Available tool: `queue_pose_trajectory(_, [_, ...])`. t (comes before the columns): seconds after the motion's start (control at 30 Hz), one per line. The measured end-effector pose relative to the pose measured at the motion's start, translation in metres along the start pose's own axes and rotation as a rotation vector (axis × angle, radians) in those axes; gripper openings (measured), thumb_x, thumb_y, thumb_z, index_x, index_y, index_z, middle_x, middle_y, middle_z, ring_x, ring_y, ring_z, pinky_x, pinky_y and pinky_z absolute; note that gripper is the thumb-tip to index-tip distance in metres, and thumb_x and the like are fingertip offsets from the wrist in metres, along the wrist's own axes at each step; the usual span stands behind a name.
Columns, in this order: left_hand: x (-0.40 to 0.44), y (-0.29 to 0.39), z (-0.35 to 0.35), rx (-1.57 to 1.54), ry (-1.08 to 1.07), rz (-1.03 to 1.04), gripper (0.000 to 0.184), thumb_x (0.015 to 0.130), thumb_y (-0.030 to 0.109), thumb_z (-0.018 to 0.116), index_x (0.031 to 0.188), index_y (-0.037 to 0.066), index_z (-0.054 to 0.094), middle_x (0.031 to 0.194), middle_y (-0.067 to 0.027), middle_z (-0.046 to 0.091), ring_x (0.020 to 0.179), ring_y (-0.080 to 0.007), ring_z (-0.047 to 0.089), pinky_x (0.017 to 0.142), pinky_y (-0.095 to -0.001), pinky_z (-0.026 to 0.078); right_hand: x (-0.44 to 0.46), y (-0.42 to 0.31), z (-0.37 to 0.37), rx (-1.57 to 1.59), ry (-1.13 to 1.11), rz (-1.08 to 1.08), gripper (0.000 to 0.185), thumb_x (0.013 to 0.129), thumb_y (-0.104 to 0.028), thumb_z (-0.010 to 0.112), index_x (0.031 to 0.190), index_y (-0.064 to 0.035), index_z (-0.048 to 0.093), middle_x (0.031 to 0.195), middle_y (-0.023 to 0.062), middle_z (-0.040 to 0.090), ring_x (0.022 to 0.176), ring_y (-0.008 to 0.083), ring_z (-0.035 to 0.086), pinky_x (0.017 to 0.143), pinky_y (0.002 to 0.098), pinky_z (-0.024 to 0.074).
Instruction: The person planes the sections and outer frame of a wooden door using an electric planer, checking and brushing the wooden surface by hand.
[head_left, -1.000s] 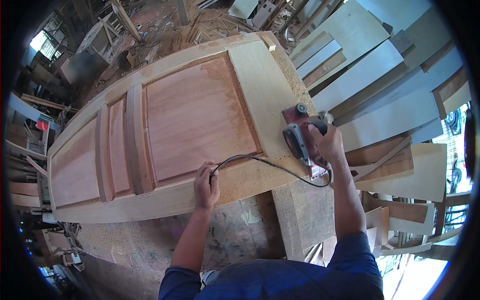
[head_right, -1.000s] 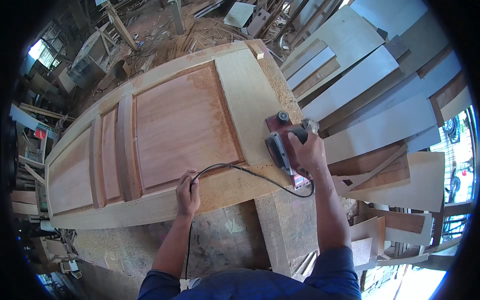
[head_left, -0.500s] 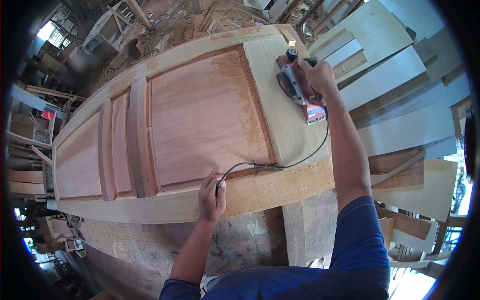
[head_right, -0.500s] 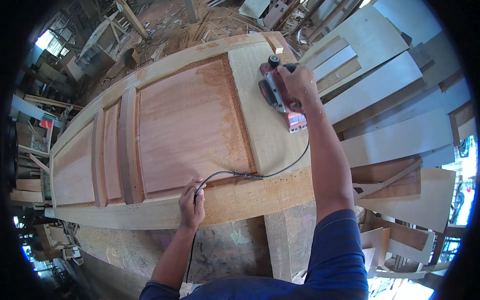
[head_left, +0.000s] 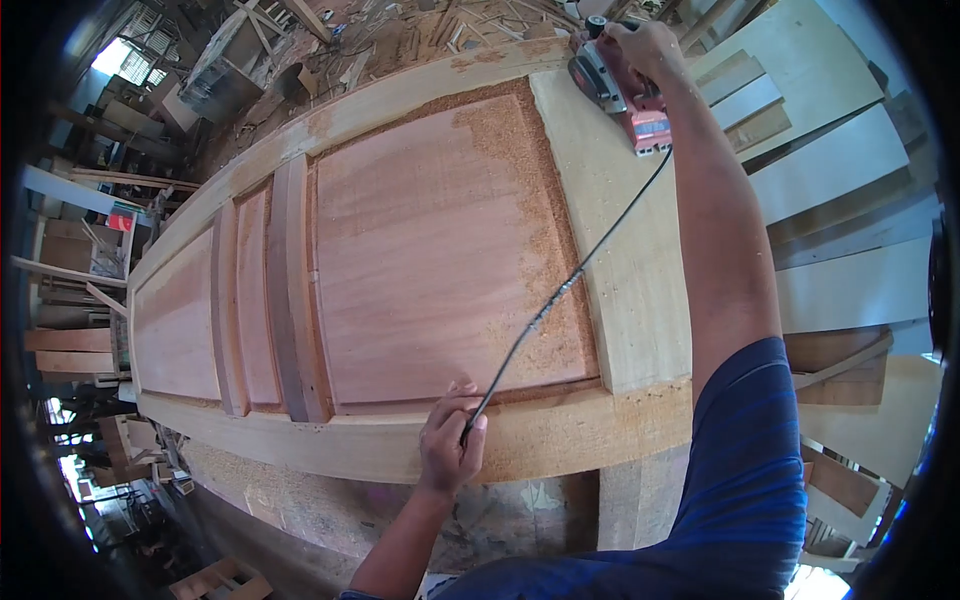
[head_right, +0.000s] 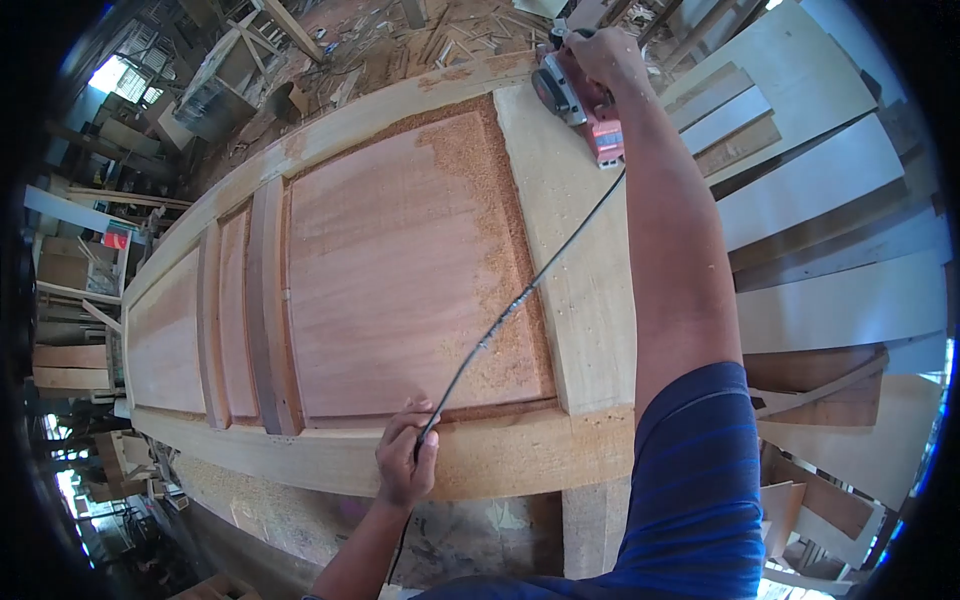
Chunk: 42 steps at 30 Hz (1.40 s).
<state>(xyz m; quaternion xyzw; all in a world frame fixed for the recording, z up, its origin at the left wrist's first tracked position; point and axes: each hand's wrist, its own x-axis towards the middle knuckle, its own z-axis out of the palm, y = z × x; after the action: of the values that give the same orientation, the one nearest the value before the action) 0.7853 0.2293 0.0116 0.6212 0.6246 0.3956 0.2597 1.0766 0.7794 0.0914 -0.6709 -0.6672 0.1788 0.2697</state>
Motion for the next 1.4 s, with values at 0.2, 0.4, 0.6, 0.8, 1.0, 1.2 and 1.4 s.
queue_pose_trajectory(0.2, [0.004,-0.003,0.001,0.025,-0.022,-0.004,0.007,0.09,0.0,0.08,0.096,-0.003,0.077,0.113,-0.0156,0.078,0.125,-0.0365,0.074,0.12,-0.0588,0.052,0.017,-0.022,0.015,0.134,0.115,0.027,0.045,0.102,-0.04,0.071,0.12,-0.0009,0.083,0.121,0.0291,0.08,0.117,0.0422,0.078,0.097,0.05,0.0602])
queue_pose_trajectory(0.4, [0.003,-0.001,0.003,-0.018,0.008,-0.004,0.004,0.093,-0.001,0.076,0.093,-0.004,0.073,0.114,-0.0179,0.077,0.125,-0.0375,0.074,0.121,-0.0593,0.051,0.062,-0.001,0.036,-0.109,0.191,-0.071,0.053,0.102,-0.055,0.067,0.121,-0.0086,0.083,0.092,0.0181,0.081,0.096,0.0332,0.082,0.09,0.0488,0.0622])
queue_pose_trajectory(0.6, [-0.004,-0.006,0.003,-0.024,0.118,0.016,0.009,0.097,-0.001,0.071,0.091,-0.004,0.065,0.11,-0.0212,0.077,0.119,-0.0394,0.074,0.118,-0.0558,0.052,-0.056,0.001,-0.024,0.385,0.263,0.054,0.069,0.1,-0.068,0.071,0.105,-0.0003,0.084,0.078,0.0153,0.076,0.076,0.0291,0.078,0.077,0.0443,0.0609])
queue_pose_trajectory(0.8, [-0.013,-0.021,0.006,0.038,0.244,0.079,0.015,0.097,-0.001,0.072,0.086,-0.003,0.062,0.105,-0.0203,0.075,0.109,-0.0392,0.076,0.114,-0.0527,0.056,-0.269,0.037,-0.16,0.392,0.368,0.053,0.06,0.107,-0.058,0.071,0.082,-0.0034,0.077,0.068,0.0003,0.064,0.058,0.0133,0.056,0.057,0.0348,0.044])
queue_pose_trajectory(1.0, [-0.05,0.005,-0.036,0.126,0.21,0.25,0.02,0.092,0.004,0.08,0.083,0.002,0.062,0.103,-0.016,0.076,0.11,-0.0385,0.076,0.112,-0.054,0.058,-0.48,0.06,-0.284,0.331,0.099,0.346,0.059,0.11,-0.05,0.068,0.073,-0.005,0.067,0.062,-0.0018,0.055,0.054,0.008,0.052,0.049,0.0303,0.0393])
queue_pose_trajectory(1.2, [-0.124,0.063,-0.037,0.184,-0.096,0.313,0.027,0.092,0.021,0.087,0.099,0.003,0.068,0.119,-0.0177,0.076,0.125,-0.0415,0.071,0.119,-0.0577,0.052,-0.567,0.132,-0.306,0.314,-0.177,0.414,0.046,0.108,-0.039,0.07,0.081,-0.0022,0.069,0.064,0.0008,0.059,0.05,0.0098,0.054,0.046,0.0298,0.0416])
queue_pose_trajectory(1.4, [-0.137,0.077,-0.018,0.433,-0.255,0.033,0.089,0.096,0.047,0.083,0.159,-0.004,0.047,0.165,-0.0272,0.051,0.16,-0.0439,0.042,0.136,-0.0555,0.03,-0.542,0.155,-0.292,0.261,-0.384,0.177,0.04,0.104,-0.032,0.066,0.092,0.0055,0.073,0.068,0.006,0.064,0.058,0.0152,0.062,0.052,0.0336,0.0499])
